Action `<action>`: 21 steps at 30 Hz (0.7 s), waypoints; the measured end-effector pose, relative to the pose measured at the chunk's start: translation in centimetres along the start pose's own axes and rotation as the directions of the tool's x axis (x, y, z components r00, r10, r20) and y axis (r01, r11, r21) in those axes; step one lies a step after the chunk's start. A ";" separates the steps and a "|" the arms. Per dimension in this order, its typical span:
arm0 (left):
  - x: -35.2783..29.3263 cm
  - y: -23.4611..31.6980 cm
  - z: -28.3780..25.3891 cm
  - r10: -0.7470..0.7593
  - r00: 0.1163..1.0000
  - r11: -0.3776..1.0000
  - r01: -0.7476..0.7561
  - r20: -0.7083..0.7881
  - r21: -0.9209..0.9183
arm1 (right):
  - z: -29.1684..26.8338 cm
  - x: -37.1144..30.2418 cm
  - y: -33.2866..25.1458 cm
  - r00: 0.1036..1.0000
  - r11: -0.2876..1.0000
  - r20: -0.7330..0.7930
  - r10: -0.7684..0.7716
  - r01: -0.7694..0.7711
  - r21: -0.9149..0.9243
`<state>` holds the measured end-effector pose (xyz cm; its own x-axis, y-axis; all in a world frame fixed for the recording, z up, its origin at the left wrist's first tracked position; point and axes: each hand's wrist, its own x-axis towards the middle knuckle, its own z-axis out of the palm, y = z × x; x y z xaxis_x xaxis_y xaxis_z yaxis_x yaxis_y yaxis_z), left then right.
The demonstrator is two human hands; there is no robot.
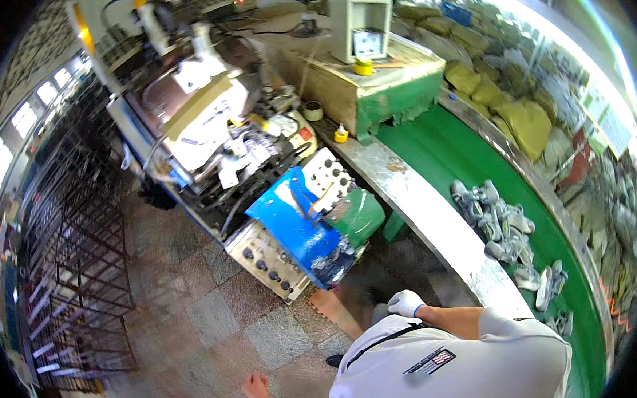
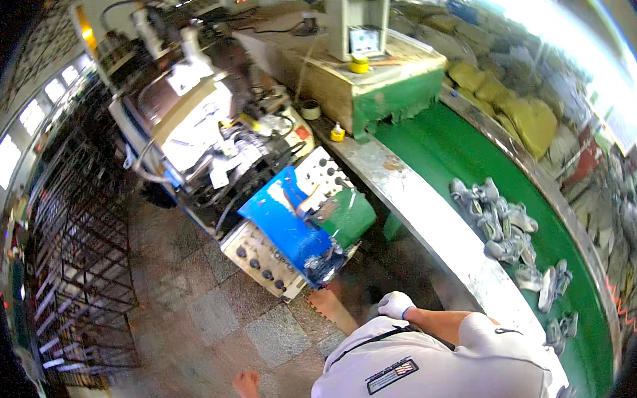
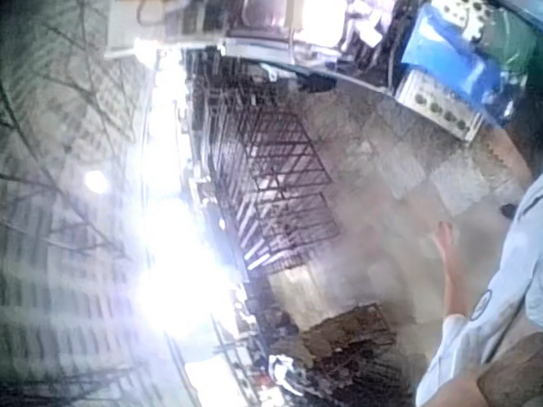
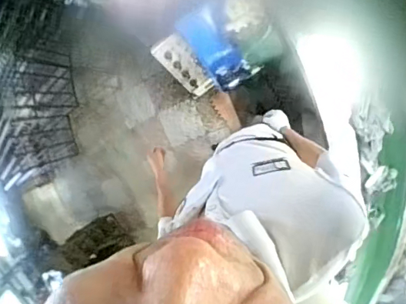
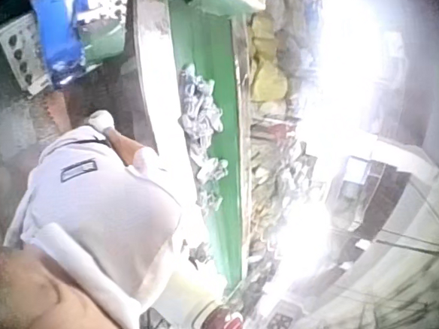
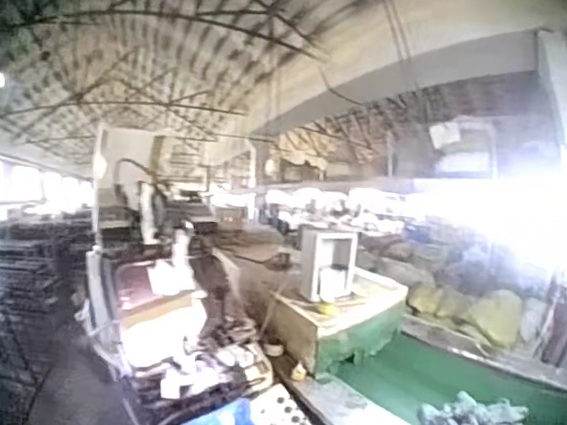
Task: The person takes a shoe upper from a conveyor belt, places it into a lasting machine, operates the machine with a control panel, and then takes an apple from a nearby surface.
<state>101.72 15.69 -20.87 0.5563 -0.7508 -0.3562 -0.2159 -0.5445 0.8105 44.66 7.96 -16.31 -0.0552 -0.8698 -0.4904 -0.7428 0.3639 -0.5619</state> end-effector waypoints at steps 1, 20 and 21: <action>0.6 4.5 1.4 0.102 0.995 0.993 -0.102 -0.004 -0.066 | 0.0 0.4 0.8 1.000 0.998 0.013 -0.025 0.025 -0.049; -1.2 63.8 62.8 0.682 0.618 0.725 -0.641 0.391 -0.252 | -24.8 7.8 24.1 0.865 0.505 -0.150 0.479 -0.132 0.853; -0.4 66.2 65.6 0.710 0.596 0.686 -0.705 0.375 -0.177 | -24.1 7.2 25.6 0.834 0.403 -0.103 0.542 -0.151 0.903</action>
<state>34.60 -44.59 2.42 -0.1223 -0.9744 0.1885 -0.3985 0.2222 0.8899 9.18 3.03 -18.16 -0.5174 -0.5623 -0.6451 0.3110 0.5787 -0.7539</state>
